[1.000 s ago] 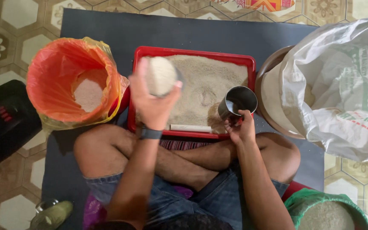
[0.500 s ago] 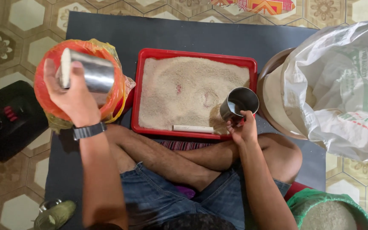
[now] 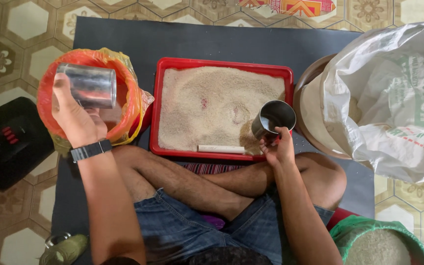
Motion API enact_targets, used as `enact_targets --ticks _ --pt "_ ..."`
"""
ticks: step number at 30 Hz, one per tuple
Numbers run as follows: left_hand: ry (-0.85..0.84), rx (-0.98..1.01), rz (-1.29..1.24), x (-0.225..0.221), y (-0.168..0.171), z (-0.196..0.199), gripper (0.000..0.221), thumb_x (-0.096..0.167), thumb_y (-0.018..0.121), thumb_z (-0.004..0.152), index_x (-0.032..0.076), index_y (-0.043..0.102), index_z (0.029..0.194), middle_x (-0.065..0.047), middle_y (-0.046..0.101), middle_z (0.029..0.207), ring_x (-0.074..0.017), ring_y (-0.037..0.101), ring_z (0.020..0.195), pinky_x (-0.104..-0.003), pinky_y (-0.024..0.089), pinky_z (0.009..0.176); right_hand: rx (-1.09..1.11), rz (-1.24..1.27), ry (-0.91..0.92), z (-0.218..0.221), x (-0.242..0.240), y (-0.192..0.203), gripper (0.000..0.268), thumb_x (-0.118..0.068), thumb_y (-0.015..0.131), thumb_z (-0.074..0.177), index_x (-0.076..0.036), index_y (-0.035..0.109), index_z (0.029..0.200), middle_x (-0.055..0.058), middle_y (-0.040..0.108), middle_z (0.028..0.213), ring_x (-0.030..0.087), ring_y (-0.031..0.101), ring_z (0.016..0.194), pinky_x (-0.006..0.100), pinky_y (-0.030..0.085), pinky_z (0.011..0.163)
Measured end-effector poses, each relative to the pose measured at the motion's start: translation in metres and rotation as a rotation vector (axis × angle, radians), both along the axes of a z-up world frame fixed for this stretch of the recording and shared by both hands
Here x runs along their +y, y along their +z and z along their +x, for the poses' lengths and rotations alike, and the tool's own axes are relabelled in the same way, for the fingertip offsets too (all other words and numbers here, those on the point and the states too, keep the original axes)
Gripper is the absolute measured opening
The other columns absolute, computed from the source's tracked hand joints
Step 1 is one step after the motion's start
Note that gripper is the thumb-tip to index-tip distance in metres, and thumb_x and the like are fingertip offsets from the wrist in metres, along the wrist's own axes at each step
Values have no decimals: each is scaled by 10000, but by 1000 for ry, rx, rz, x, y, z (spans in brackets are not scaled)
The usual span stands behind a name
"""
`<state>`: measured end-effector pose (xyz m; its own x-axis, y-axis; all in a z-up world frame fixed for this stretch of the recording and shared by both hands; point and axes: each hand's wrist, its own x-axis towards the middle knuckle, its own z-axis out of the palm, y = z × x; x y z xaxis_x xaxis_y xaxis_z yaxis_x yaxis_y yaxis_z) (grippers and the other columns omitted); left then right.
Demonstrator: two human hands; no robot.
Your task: The person scoops grains from a tray using metal cups, then pours the grains into other cups, a bucket, a bag, or back into the tray. The person uses both hands to hold and pour the cups, sometimes repositioning them on the tray.
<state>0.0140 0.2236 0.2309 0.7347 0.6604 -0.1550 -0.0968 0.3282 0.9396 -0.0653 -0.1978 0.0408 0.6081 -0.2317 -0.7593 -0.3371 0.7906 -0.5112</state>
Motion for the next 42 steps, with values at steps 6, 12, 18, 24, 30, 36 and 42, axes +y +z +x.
enact_targets --ticks 6,12,18,24,30,36,42 --pt "-7 6 -127 1 0 4 810 511 769 627 -3 618 1234 -146 654 1181 -216 708 987 -254 608 779 8 -17 -6 1 5 12 382 -230 583 848 -43 535 1177 164 503 1045 225 490 812 285 470 647" --pt "-14 -13 -186 0 2 6 848 495 779 617 -5 584 1274 -155 642 1221 -218 717 1021 -254 629 783 -20 1 25 -2 0 2 291 -241 583 869 -49 557 1086 129 531 907 221 494 671 275 455 567" --pt "-24 -15 -197 1 3 6 816 494 770 619 20 615 1266 -130 670 1208 -212 705 1047 -264 607 812 3 -80 37 0 6 4 375 -254 621 874 -49 591 1186 150 550 1014 197 494 776 256 445 590" --pt "-43 -37 -189 4 -2 7 831 498 781 627 19 566 1271 -169 622 1263 -253 703 1105 -286 634 853 -95 -220 52 -1 10 3 391 -257 688 889 -46 538 1181 111 599 968 153 546 692 220 453 545" --pt "2 -11 -204 11 -7 11 876 505 781 592 -2 592 1281 -160 642 1241 -238 688 1089 -284 616 842 -83 -269 78 -1 16 14 547 -297 677 873 -81 447 1320 119 547 1130 221 636 830 249 431 625" --pt "-7 -89 111 14 -26 11 582 484 730 805 89 608 1215 -80 644 1227 -205 694 1085 -321 600 897 -22 -541 157 1 27 28 970 -372 706 820 -19 173 1549 231 474 1203 196 538 843 290 488 711" --pt "85 -66 282 -5 -24 7 564 358 719 891 18 571 1316 -133 689 1224 -179 717 1023 -257 618 857 -73 -1101 249 -2 38 41 929 -381 733 832 82 260 1484 280 348 1467 347 451 1312 388 393 1086"
